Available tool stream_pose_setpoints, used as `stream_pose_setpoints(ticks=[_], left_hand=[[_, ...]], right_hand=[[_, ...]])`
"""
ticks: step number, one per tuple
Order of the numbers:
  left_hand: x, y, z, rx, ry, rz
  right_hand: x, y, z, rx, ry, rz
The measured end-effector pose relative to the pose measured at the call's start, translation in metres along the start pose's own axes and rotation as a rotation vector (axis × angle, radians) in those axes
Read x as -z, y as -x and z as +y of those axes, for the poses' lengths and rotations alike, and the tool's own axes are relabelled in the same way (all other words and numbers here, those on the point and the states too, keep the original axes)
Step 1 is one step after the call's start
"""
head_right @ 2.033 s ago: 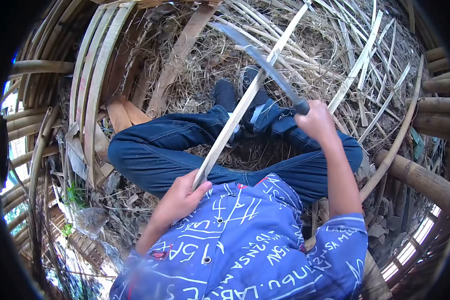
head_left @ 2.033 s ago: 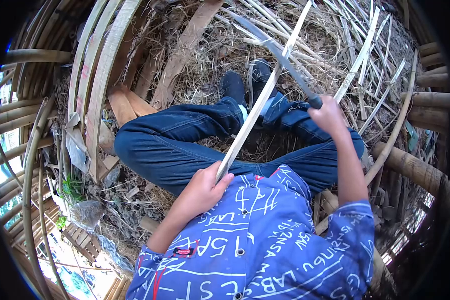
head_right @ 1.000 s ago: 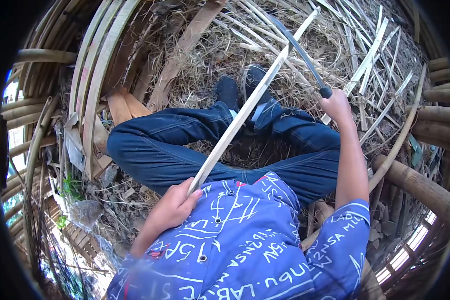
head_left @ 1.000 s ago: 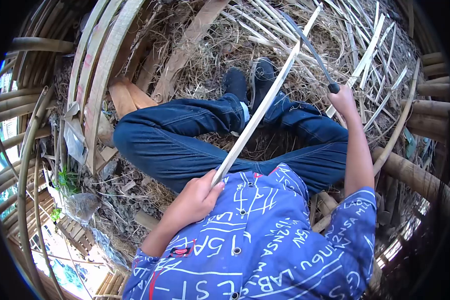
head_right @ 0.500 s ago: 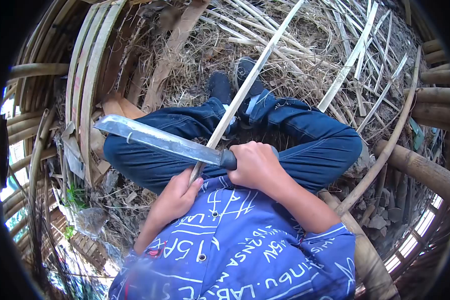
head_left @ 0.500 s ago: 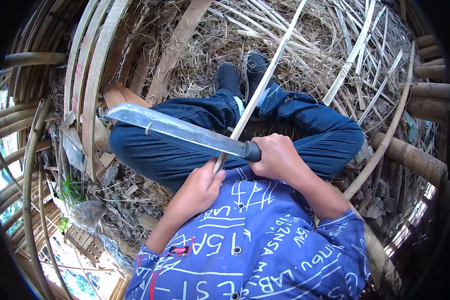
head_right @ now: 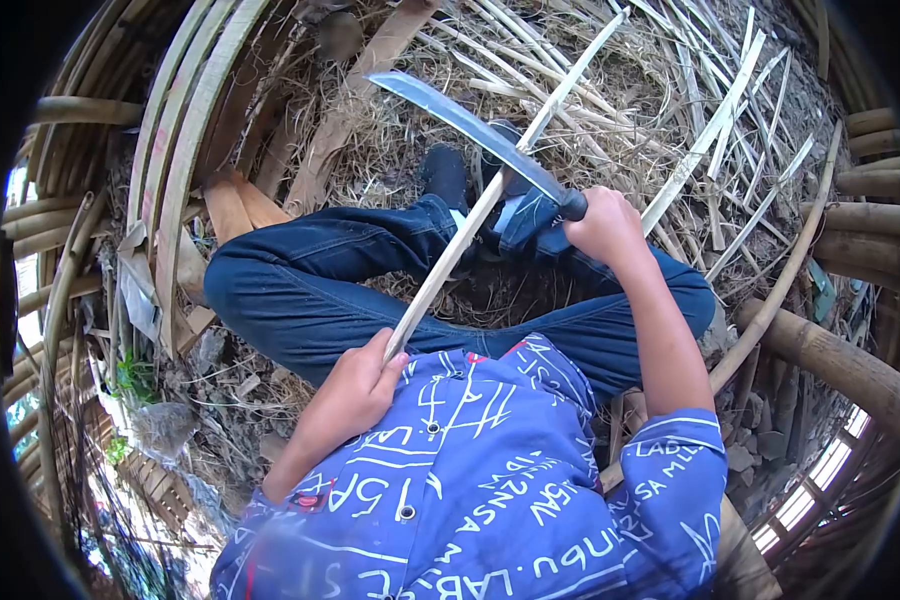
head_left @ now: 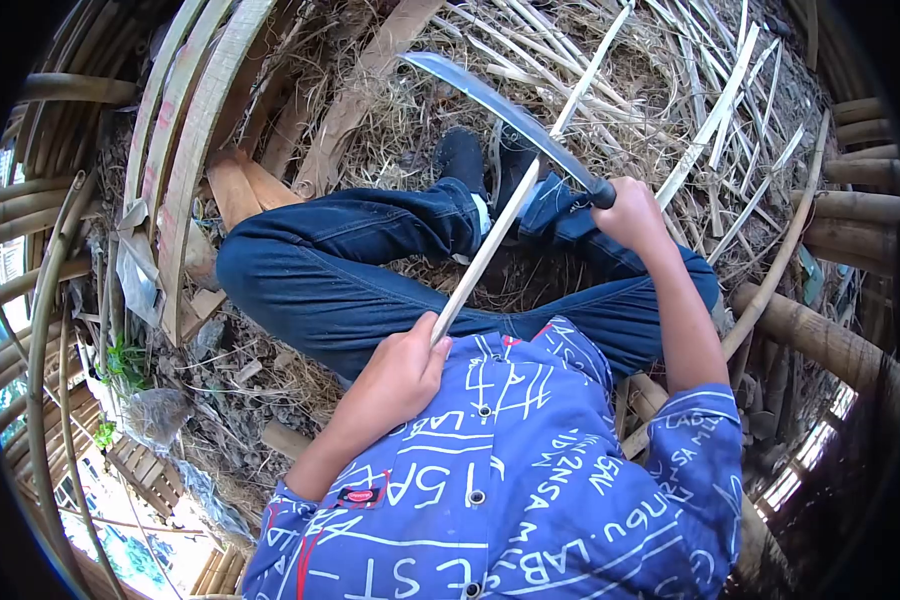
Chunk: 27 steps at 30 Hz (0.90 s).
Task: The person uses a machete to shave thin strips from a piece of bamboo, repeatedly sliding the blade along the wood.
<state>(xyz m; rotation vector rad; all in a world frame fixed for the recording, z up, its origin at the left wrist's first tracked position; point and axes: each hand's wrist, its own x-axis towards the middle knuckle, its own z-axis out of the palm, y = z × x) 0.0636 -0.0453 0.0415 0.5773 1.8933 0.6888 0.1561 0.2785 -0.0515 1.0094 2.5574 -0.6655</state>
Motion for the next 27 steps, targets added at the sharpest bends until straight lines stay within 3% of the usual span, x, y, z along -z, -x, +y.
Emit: stream_pose_setpoints(ticks=[4, 6, 9, 11, 13, 18, 22, 27], left_hand=[[0.005, 0.004, 0.001, 0.053, -0.031, -0.027], [0.005, 0.015, -0.003, 0.036, -0.027, -0.021], [0.009, 0.023, -0.009, 0.029, -0.034, -0.021], [0.011, 0.023, -0.01, 0.037, -0.028, -0.023], [0.016, 0.02, -0.006, 0.034, -0.004, -0.003], [0.021, 0.015, -0.001, 0.031, -0.014, 0.03], [0.021, -0.003, 0.0, 0.024, -0.042, 0.04], [0.014, -0.016, -0.002, -0.055, -0.096, 0.077]], right_hand=[[-0.007, -0.017, 0.01, -0.026, -0.031, 0.012], [-0.016, -0.039, 0.043, -0.079, -0.062, 0.146], [0.013, -0.056, 0.064, -0.217, -0.028, 0.042], [0.014, -0.06, 0.064, -0.204, -0.004, 0.067], [0.014, -0.056, 0.055, -0.171, 0.035, 0.151], [0.0, -0.002, 0.01, 0.03, -0.215, 0.127], [-0.012, 0.068, -0.052, 0.128, -0.403, -0.049], [-0.021, 0.092, -0.089, 0.251, -0.301, -0.245]])
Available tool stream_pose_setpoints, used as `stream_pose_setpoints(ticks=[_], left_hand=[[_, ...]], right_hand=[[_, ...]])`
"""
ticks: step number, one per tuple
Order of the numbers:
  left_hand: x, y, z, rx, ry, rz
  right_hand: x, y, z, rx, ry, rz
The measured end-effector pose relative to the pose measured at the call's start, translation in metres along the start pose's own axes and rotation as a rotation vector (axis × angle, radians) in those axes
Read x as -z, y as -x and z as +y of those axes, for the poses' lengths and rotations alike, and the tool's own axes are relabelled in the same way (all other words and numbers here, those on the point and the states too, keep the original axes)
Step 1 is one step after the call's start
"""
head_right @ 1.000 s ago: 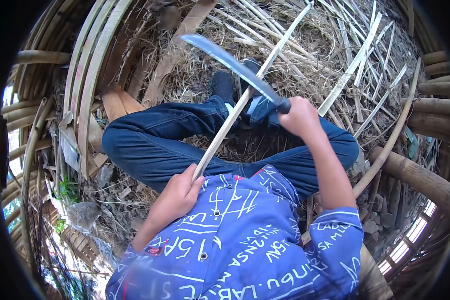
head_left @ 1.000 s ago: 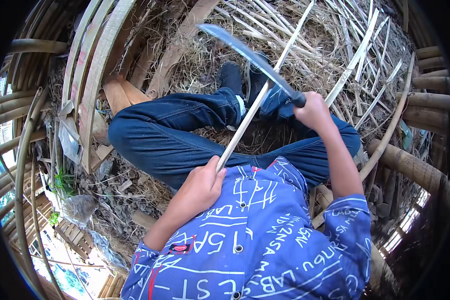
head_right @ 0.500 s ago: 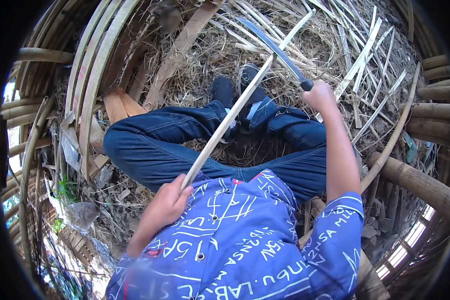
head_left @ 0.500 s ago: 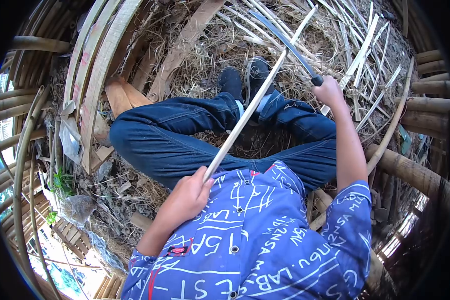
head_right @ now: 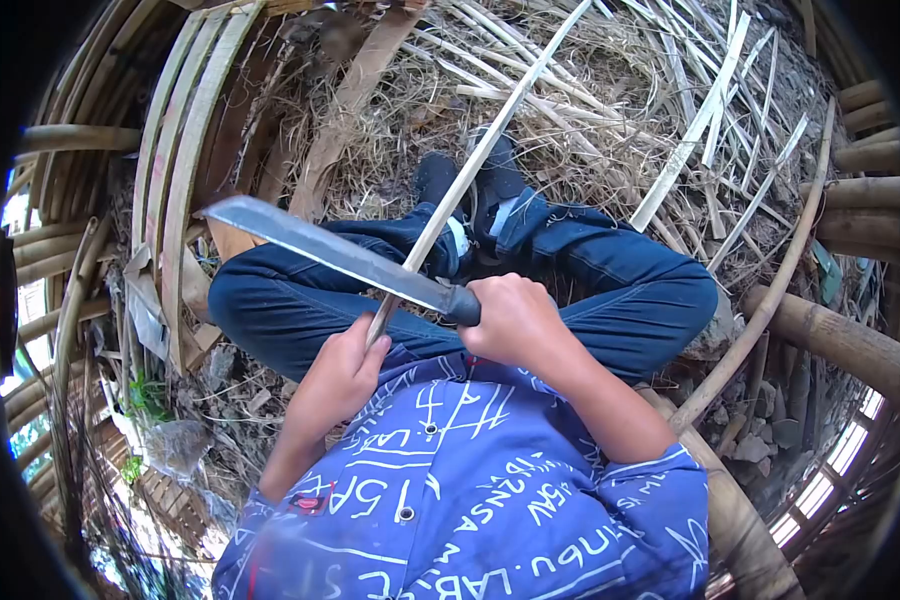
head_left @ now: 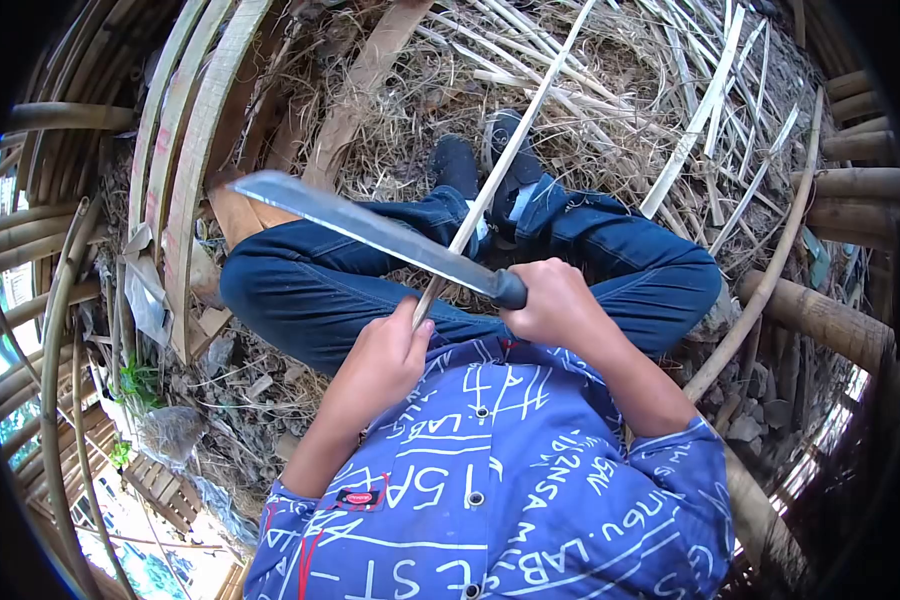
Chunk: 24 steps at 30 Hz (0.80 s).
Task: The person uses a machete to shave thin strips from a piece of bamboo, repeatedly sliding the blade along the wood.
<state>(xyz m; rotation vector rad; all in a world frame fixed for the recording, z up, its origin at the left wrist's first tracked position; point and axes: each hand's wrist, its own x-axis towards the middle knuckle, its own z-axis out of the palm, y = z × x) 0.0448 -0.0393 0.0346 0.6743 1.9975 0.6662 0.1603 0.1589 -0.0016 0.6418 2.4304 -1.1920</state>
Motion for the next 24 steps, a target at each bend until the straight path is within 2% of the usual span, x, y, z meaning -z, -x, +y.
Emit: stream_pose_setpoints(ticks=[3, 5, 7, 11, 17, 24], left_hand=[[-0.005, -0.002, -0.004, 0.042, -0.005, -0.006], [-0.01, -0.001, -0.01, 0.001, -0.003, 0.022], [-0.007, 0.003, -0.006, 0.035, 0.023, 0.005], [-0.004, 0.012, -0.006, 0.051, 0.044, -0.02], [-0.006, 0.024, -0.005, 0.049, 0.045, -0.022], [0.001, 0.023, -0.007, 0.075, 0.046, -0.02]], right_hand=[[-0.007, -0.008, 0.006, -0.017, 0.066, -0.017], [-0.008, -0.01, 0.012, -0.012, 0.103, -0.009], [-0.004, -0.013, 0.019, -0.01, 0.155, 0.085], [0.022, -0.033, 0.057, -0.162, 0.172, 0.196], [0.064, -0.064, 0.12, -0.281, 0.197, 0.318], [0.07, -0.078, 0.131, -0.254, 0.288, 0.389]])
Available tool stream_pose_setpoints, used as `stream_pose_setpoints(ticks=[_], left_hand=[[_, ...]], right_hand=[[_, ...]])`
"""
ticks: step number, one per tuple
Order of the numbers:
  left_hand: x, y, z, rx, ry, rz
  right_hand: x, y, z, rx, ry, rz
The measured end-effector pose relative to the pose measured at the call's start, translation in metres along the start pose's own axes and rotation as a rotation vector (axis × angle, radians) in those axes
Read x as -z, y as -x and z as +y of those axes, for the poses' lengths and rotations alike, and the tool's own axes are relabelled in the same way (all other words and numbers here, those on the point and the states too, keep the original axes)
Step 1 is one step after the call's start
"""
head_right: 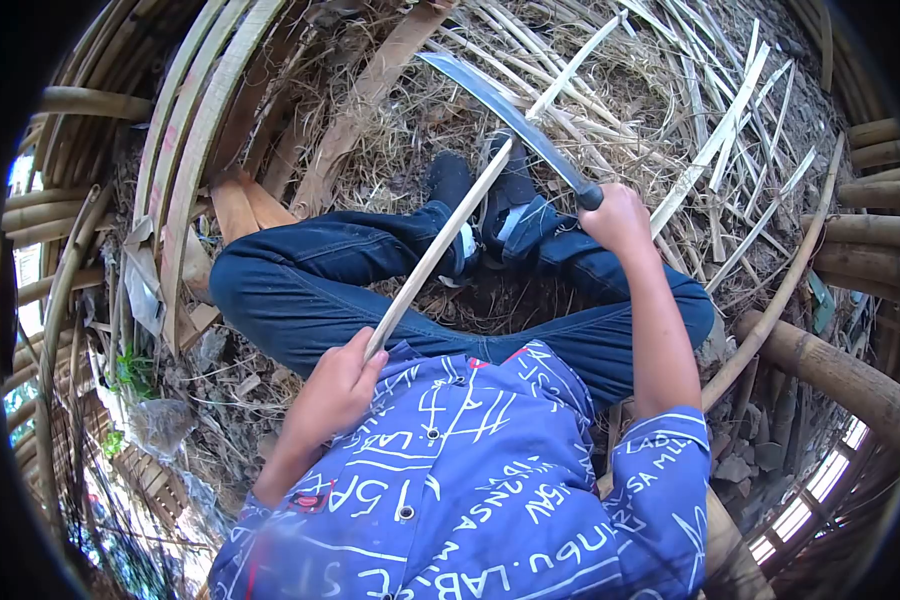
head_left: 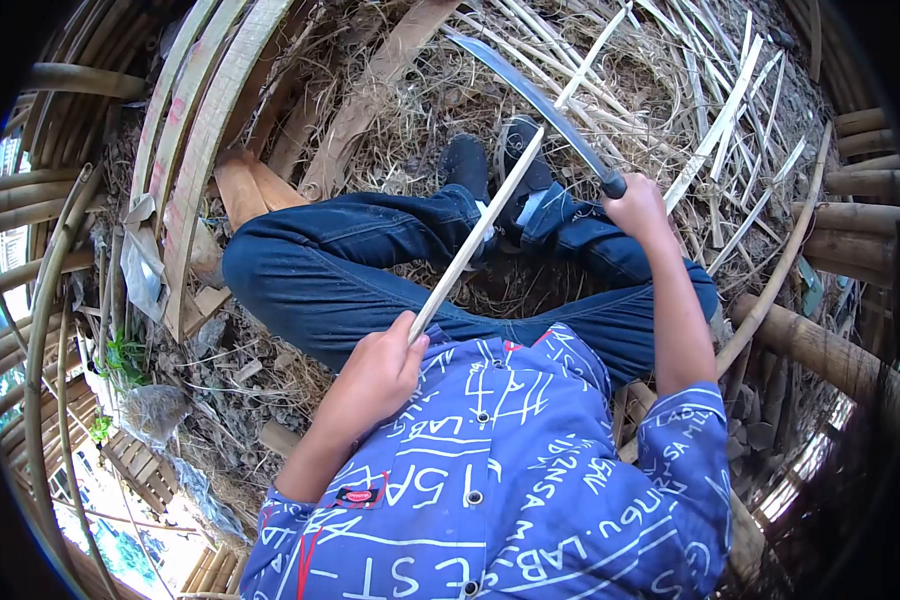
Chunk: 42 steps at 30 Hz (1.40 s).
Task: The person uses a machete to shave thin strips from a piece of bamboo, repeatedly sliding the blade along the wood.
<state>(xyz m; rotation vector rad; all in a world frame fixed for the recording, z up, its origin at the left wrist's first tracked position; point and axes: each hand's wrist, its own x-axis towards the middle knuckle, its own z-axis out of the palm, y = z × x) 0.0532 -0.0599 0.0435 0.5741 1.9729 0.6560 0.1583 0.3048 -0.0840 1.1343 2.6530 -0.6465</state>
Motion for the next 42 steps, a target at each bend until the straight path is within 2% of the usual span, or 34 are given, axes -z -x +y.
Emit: stream_pose_setpoints(ticks=[1, 5, 11, 13, 17, 21, 23, 25, 27, 30, 32, 35, 37, 38, 41, 42], left_hand=[[0.001, -0.001, -0.003, -0.009, -0.002, -0.002], [0.002, -0.008, 0.003, -0.013, 0.031, -0.012], [-0.003, -0.017, 0.001, -0.022, 0.046, -0.011], [-0.005, -0.017, -0.002, -0.018, 0.027, -0.005], [-0.009, -0.014, -0.005, -0.035, -0.032, 0.016], [-0.006, -0.002, -0.005, -0.04, -0.024, 0.009], [-0.004, 0.004, -0.004, -0.01, 0.015, -0.016], [-0.012, 0.006, -0.01, -0.058, -0.003, 0.01], [-0.013, 0.003, -0.01, -0.108, -0.02, 0.039], [-0.002, 0.003, -0.003, 0.011, -0.035, -0.009], [0.001, 0.006, -0.001, 0.002, -0.028, -0.024], [0.002, 0.018, -0.012, -0.044, -0.002, -0.023], [0.002, 0.02, -0.015, 0.036, 0.038, -0.087], [-0.005, 0.018, -0.024, -0.046, 0.043, -0.052], [0.002, 0.013, -0.012, -0.007, 0.035, -0.065], [0.002, 0.01, -0.014, -0.028, 0.023, -0.051]], right_hand=[[-0.003, 0.002, -0.002, 0.037, -0.001, 0.045], [0.0, 0.05, -0.046, 0.064, -0.217, -0.055], [-0.009, 0.115, -0.107, 0.312, -0.2, -0.336], [-0.008, 0.115, -0.113, 0.312, -0.198, -0.368], [-0.011, 0.099, -0.101, 0.281, -0.138, -0.265], [-0.009, 0.049, -0.055, 0.087, -0.107, -0.121], [-0.006, 0.016, -0.018, -0.113, -0.104, -0.113], [-0.011, -0.016, 0.026, -0.078, 0.011, -0.035], [-0.005, -0.022, 0.022, -0.073, 0.061, -0.019], [0.002, -0.021, 0.012, -0.076, 0.115, 0.004], [-0.006, -0.027, 0.018, -0.093, 0.151, 0.059], [-0.006, -0.049, 0.048, -0.199, -0.027, 0.008], [0.0, -0.051, 0.054, -0.262, -0.068, -0.017], [0.0, -0.053, 0.053, -0.23, -0.035, 0.021], [-0.009, -0.053, 0.057, -0.131, -0.007, 0.053], [-0.008, -0.045, 0.046, -0.154, -0.04, 0.048]])
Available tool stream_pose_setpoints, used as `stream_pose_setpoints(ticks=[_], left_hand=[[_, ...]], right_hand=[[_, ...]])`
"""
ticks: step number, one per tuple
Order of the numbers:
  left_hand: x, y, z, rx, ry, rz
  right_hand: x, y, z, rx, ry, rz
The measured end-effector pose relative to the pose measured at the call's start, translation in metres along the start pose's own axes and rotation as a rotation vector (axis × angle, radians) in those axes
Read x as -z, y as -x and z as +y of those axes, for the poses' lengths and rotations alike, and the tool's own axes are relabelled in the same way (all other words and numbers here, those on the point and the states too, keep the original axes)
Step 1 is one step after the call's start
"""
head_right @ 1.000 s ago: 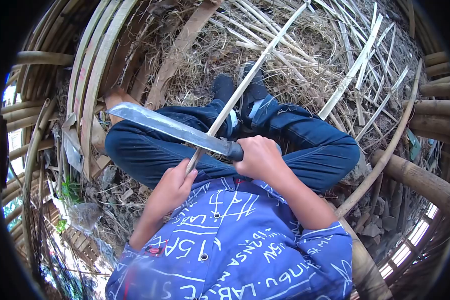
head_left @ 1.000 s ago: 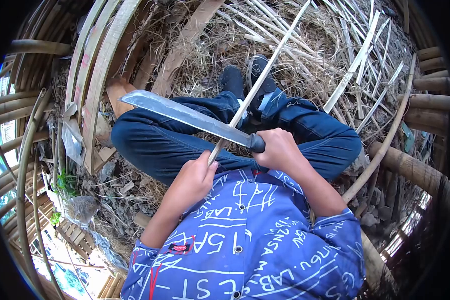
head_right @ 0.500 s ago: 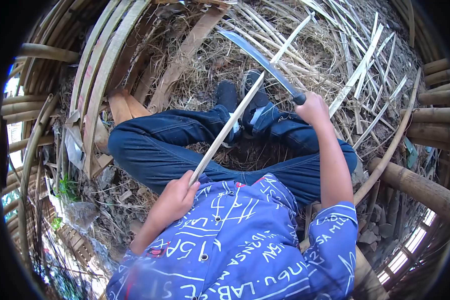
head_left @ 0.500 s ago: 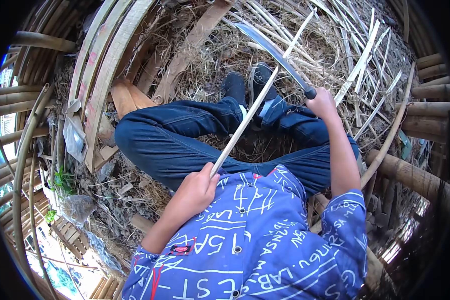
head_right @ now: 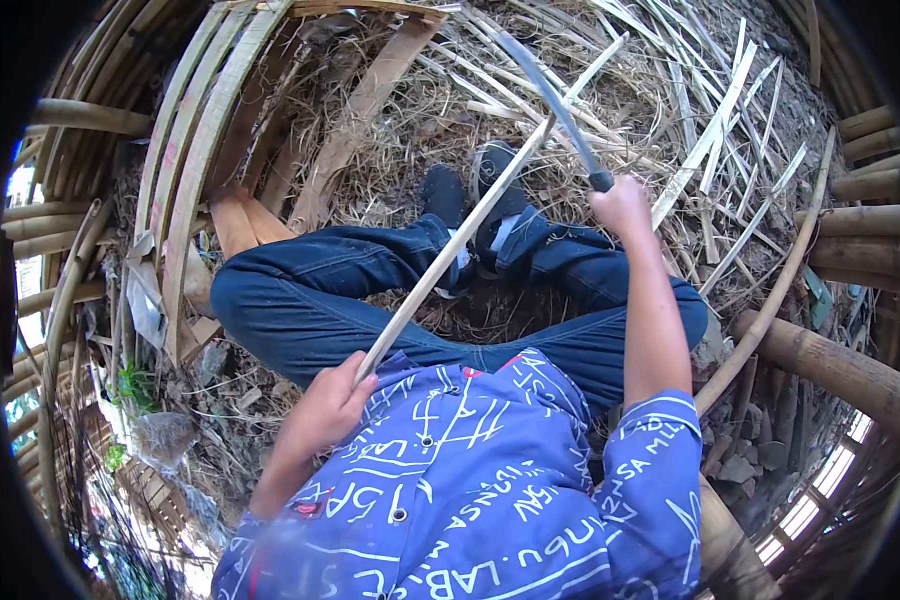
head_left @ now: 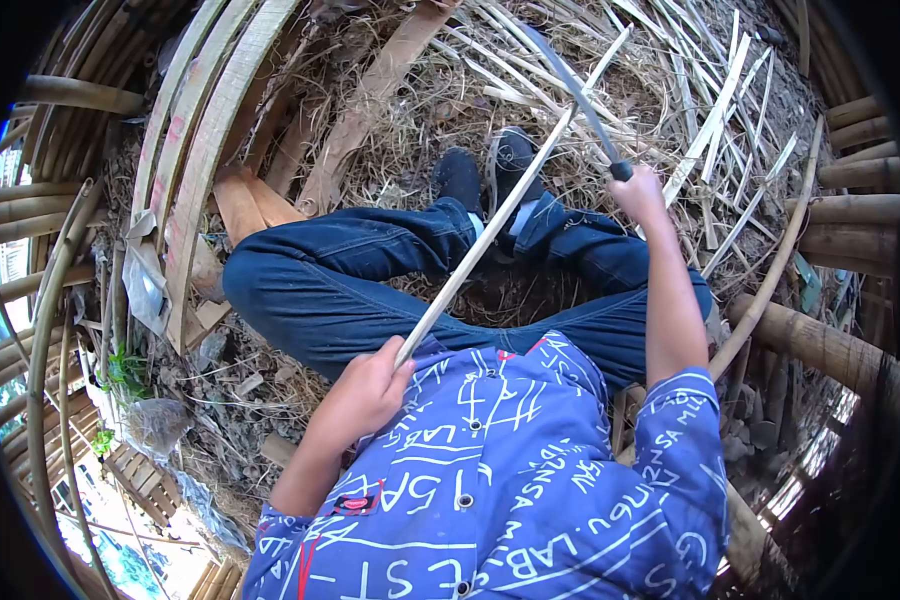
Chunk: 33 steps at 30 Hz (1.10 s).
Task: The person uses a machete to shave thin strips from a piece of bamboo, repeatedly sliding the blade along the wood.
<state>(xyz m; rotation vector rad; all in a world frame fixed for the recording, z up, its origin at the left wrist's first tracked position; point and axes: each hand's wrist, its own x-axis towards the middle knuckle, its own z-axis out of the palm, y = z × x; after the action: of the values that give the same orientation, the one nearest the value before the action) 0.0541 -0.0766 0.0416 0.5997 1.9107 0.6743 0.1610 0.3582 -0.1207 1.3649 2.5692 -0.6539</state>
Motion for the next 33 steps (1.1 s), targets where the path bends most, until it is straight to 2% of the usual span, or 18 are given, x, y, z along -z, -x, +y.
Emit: stream_pose_setpoints(ticks=[3, 5, 7, 9, 12, 17, 23, 25, 27, 29, 30, 31, 33], left_hand=[[0.004, -0.008, 0.006, 0.024, 0.008, -0.012], [0.004, -0.015, 0.009, 0.037, -0.011, -0.018], [0.001, -0.023, 0.009, 0.007, 0.014, -0.004], [-0.002, -0.031, 0.011, -0.02, -0.014, -0.001], [-0.007, -0.037, 0.01, -0.057, -0.063, 0.029], [-0.012, -0.029, 0.0, -0.073, -0.155, 0.072], [-0.009, 0.004, -0.022, -0.038, -0.053, 0.029], [-0.009, 0.01, -0.024, -0.021, -0.017, 0.003], [-0.004, 0.012, -0.027, -0.009, -0.011, 0.009], [0.006, 0.016, -0.026, 0.031, -0.045, -0.019], [0.009, 0.021, -0.029, 0.031, -0.051, -0.032], [0.01, 0.027, -0.033, 0.037, -0.055, -0.035], [0.012, 0.036, -0.042, 0.069, -0.046, -0.084]], right_hand=[[-0.011, 0.038, -0.022, 0.116, -0.082, -0.019], [0.001, 0.087, -0.06, 0.153, -0.254, -0.15], [-0.012, 0.119, -0.074, 0.327, -0.216, -0.181], [-0.005, 0.156, -0.1, 0.283, -0.301, -0.356], [-0.005, 0.18, -0.119, 0.374, -0.25, -0.425], [-0.011, 0.149, -0.107, 0.36, -0.041, -0.311], [0.005, 0.058, -0.046, -0.004, -0.035, -0.159], [0.007, 0.043, -0.037, 0.093, 0.089, -0.105], [0.004, 0.033, -0.035, 0.068, 0.103, -0.131], [-0.001, 0.023, -0.03, 0.085, 0.143, -0.069], [-0.01, 0.011, -0.016, 0.052, 0.108, 0.0], [-0.001, 0.002, -0.015, -0.089, 0.028, -0.075], [-0.002, -0.017, 0.003, -0.078, 0.096, -0.075]])
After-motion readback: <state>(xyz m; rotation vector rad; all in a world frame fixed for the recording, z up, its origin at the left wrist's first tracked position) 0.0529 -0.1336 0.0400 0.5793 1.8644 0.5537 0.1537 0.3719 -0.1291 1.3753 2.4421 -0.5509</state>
